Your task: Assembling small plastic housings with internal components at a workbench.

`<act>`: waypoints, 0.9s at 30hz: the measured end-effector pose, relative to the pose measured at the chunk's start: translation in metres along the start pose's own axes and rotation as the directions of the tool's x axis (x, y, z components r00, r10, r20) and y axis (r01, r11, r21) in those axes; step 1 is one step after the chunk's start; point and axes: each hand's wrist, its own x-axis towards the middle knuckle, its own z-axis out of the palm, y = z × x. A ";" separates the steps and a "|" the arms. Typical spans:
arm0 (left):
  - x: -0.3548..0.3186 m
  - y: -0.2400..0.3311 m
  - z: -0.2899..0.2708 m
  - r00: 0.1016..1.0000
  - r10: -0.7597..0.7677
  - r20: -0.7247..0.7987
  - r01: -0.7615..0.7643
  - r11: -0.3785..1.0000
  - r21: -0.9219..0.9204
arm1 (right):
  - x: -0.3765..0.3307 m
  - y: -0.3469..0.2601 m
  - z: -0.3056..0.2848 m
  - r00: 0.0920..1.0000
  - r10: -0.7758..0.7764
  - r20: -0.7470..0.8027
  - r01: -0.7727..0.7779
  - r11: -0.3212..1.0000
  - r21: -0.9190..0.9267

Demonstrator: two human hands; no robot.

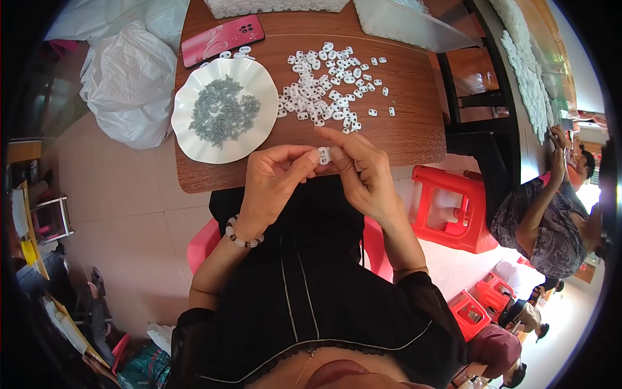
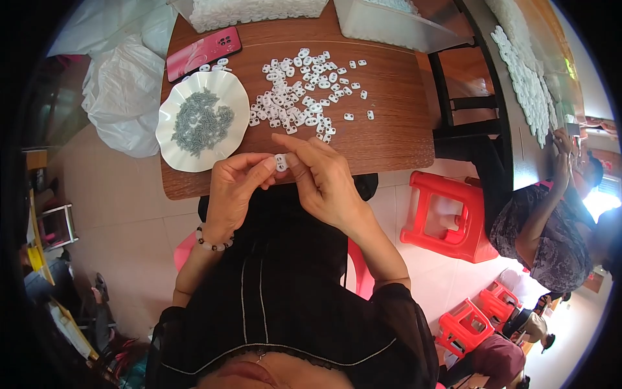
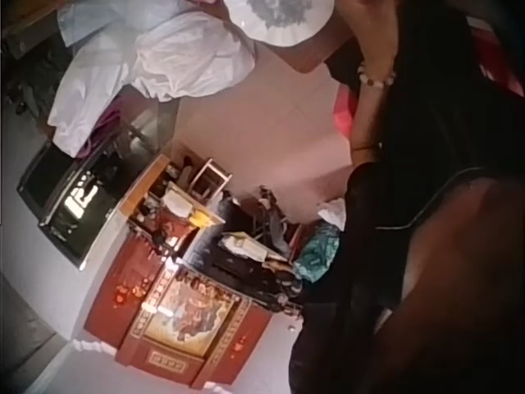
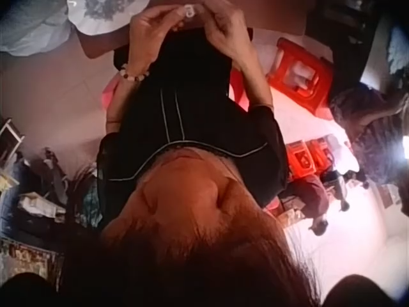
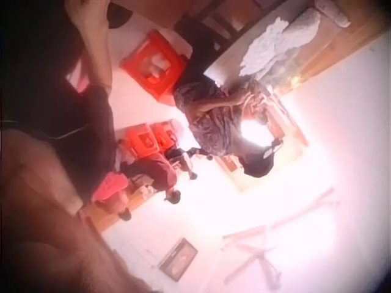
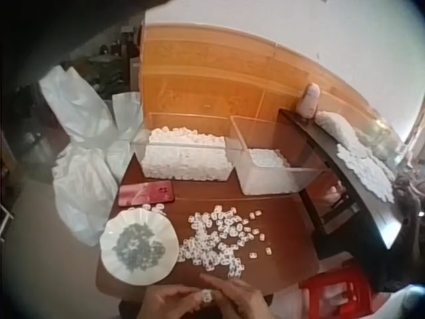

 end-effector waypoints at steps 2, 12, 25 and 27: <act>0.001 -0.004 -0.002 0.999 -0.032 0.018 0.033 0.997 -0.067 | 0.000 0.002 -0.002 0.997 0.067 0.026 -0.068 0.997 0.041; 0.003 -0.009 -0.001 0.997 -0.072 -0.012 0.070 0.992 -0.101 | 0.001 0.000 0.002 0.980 0.195 0.026 -0.194 0.931 0.308; 0.021 -0.059 -0.020 0.949 0.299 -0.104 -0.261 0.925 0.276 | 0.174 0.035 -0.151 0.854 -0.416 -0.312 0.171 0.792 -0.587; 0.024 -0.060 -0.016 0.930 0.360 -0.076 -0.305 0.871 0.385 | 0.215 0.053 -0.192 0.862 -0.339 -0.377 -0.069 0.659 -0.749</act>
